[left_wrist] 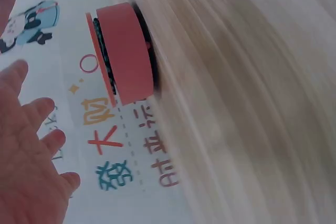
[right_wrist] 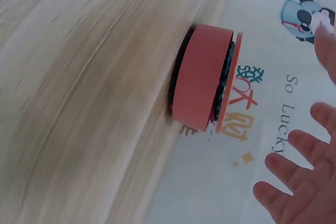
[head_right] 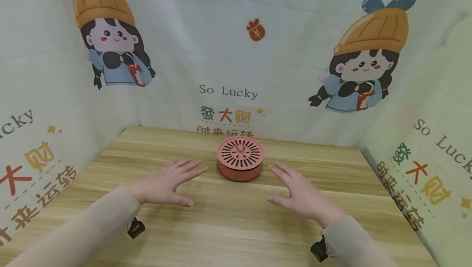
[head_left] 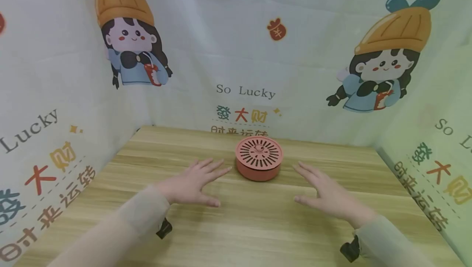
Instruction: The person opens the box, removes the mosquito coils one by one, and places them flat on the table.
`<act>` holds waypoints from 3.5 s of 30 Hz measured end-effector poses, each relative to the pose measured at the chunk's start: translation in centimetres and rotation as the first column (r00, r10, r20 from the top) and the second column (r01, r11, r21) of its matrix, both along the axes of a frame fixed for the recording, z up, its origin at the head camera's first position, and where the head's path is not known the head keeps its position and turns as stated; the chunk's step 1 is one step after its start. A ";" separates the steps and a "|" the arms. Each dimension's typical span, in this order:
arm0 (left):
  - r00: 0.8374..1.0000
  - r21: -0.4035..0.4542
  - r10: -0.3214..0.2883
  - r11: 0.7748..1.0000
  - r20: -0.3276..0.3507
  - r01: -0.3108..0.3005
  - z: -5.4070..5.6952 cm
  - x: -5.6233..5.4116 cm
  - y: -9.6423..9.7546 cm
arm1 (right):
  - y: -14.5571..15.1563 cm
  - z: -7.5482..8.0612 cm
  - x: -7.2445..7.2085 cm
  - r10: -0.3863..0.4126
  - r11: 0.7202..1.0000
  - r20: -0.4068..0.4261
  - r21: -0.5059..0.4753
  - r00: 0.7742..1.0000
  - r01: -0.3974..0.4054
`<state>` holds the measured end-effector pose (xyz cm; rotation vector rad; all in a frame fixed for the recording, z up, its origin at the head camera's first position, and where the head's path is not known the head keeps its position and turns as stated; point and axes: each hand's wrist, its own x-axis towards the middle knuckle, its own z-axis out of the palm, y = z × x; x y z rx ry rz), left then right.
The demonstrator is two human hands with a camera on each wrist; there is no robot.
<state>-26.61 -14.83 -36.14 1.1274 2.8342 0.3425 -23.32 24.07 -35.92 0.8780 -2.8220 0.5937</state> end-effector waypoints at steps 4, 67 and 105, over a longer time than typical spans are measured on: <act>0.975 0.221 0.155 0.957 0.158 -0.188 -1.4 -2.0 1.5 | -1.1 -1.0 -1.9 -0.128 0.982 0.083 -0.131 0.988 0.138; 0.660 0.692 -0.206 0.209 0.722 -0.691 -7.4 -1.8 7.5 | -7.1 -6.8 -3.1 0.187 0.318 0.644 -0.754 0.742 0.574; 0.686 0.685 -0.104 0.266 0.720 -0.678 -7.2 3.9 6.3 | -4.6 -8.2 0.1 0.182 0.614 0.586 -0.695 0.790 0.374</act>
